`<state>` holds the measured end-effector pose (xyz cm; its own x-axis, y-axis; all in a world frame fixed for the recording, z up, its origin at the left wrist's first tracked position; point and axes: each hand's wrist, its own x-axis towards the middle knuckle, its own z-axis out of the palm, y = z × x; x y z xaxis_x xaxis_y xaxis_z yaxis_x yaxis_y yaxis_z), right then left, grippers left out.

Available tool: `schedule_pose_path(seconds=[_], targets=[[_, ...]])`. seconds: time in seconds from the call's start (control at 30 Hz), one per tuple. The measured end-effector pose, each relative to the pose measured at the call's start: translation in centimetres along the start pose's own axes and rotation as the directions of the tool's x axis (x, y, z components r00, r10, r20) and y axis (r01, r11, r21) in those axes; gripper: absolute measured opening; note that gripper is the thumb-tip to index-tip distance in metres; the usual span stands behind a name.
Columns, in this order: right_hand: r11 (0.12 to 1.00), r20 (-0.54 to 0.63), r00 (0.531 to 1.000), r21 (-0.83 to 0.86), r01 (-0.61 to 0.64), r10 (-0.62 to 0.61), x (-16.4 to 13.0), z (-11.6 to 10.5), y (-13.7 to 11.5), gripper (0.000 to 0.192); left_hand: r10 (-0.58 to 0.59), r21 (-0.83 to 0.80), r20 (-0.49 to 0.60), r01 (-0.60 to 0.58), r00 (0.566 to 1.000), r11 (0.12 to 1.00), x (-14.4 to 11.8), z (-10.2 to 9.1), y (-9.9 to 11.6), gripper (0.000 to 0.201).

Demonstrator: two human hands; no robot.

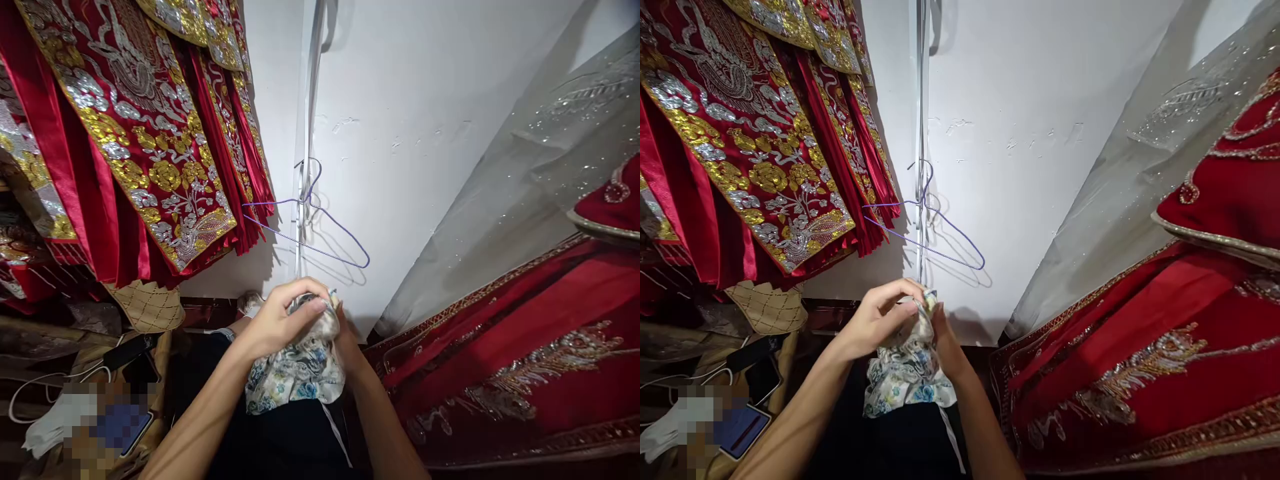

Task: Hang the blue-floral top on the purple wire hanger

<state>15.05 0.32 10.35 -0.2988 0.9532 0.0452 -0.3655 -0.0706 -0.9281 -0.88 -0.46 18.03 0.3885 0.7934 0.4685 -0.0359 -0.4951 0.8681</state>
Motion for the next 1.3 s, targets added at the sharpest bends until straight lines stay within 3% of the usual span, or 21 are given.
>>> schedule_pose_path(seconds=[0.07, 0.13, 0.2, 0.27, 0.3, 0.37, 0.4, 0.43, 0.5, 0.53, 0.63, 0.77, 0.87, 0.93, 1.07, 1.13, 1.3], targets=[[0.988, 0.080, 0.994, 0.135, -0.078, 0.068, 0.5, 1.0, -1.0, 0.074, 0.029, 0.086, 0.028, -0.031, 0.999, 0.996, 0.3, 0.1, 0.2, 0.025], [0.983, 0.149, 0.984, 0.143, -0.118, 0.097, 1.1, 1.3, -2.3, 0.073, 0.015, 0.145, 0.017, -0.018, 1.000, 0.989, 0.5, -1.0, -0.5, 0.040], [0.994, 0.243, 0.965, 0.036, -0.106, 0.094, 1.7, 0.7, -3.9, 0.062, -0.057, 0.126, 0.023, 0.054, 0.998, 0.991, 0.6, -2.7, -1.7, 0.055], [0.994, 0.309, 0.950, -0.109, -0.014, 0.048, 2.6, -0.4, -5.8, 0.052, -0.170, 0.082, 0.112, 0.161, 0.979, 0.983, 0.1, -4.4, -3.1, 0.050], [0.983, 0.300, 0.954, -0.176, 0.060, -0.004, 3.2, -1.1, -6.8, 0.046, -0.233, 0.082, 0.191, 0.221, 0.954, 0.972, -0.3, -5.1, -3.8, 0.045], [0.921, 0.166, 0.966, -0.305, 0.243, -0.200, 4.8, -2.5, -8.7, 0.029, -0.338, 0.125, 0.360, 0.314, 0.870, 0.941, -1.3, -5.9, -5.0, 0.039], [0.865, 0.060, 0.941, -0.377, 0.331, -0.334, 5.9, -3.3, -9.5, 0.020, -0.371, 0.142, 0.418, 0.343, 0.830, 0.928, -1.8, -6.2, -5.4, 0.039], [0.798, -0.042, 0.885, -0.452, 0.397, -0.464, 7.0, -4.0, -10.1, 0.015, -0.393, 0.142, 0.447, 0.370, 0.804, 0.918, -2.3, -6.4, -5.7, 0.041], [0.696, -0.157, 0.768, -0.561, 0.448, -0.621, 9.6, -5.3, -10.5, 0.016, -0.420, 0.096, 0.403, 0.419, 0.813, 0.903, -3.1, -6.8, -5.7, 0.042], [0.671, -0.164, 0.747, -0.589, 0.451, -0.645, 10.8, -5.8, -10.4, 0.018, -0.437, 0.061, 0.348, 0.445, 0.829, 0.893, -3.3, -7.0, -5.5, 0.044], [0.618, -0.037, 0.805, -0.661, 0.424, -0.592, 14.2, -7.0, -8.7, 0.026, -0.478, 0.046, 0.276, 0.485, 0.834, 0.873, -3.6, -8.1, -4.1, 0.047], [0.498, 0.137, 0.870, -0.773, 0.393, -0.473, 16.8, -8.1, -6.1, 0.023, -0.474, 0.357, 0.299, 0.363, 0.828, 0.860, -3.4, -10.1, -2.8, 0.023], [0.475, 0.155, 0.879, -0.792, 0.384, -0.451, 17.5, -9.0, -5.4, 0.018, -0.471, 0.586, 0.174, 0.294, 0.865, 0.756, -3.4, -11.8, -3.3, 0.010], [0.463, 0.157, 0.873, -0.797, 0.389, -0.462, 17.5, -9.5, -5.4, 0.016, -0.429, 0.684, 0.079, 0.264, 0.900, 0.680, -3.3, -12.9, -4.1, 0.015], [0.442, 0.182, 0.850, -0.789, 0.426, -0.495, 17.5, -10.2, -5.8, 0.044, -0.321, 0.777, -0.085, 0.264, 0.943, 0.571, -2.7, -14.0, -4.8, 0.020], [0.399, 0.209, 0.855, -0.815, 0.420, -0.474, 17.7, -10.4, -5.8, 0.050, -0.304, 0.787, -0.120, 0.277, 0.945, 0.551, -2.2, -14.0, -4.8, 0.025], [0.338, 0.197, 0.890, -0.874, 0.350, -0.412, 17.7, -10.8, -5.6, 0.046, -0.288, 0.835, -0.116, 0.251, 0.951, 0.490, -1.2, -14.1, -5.0, 0.032]])
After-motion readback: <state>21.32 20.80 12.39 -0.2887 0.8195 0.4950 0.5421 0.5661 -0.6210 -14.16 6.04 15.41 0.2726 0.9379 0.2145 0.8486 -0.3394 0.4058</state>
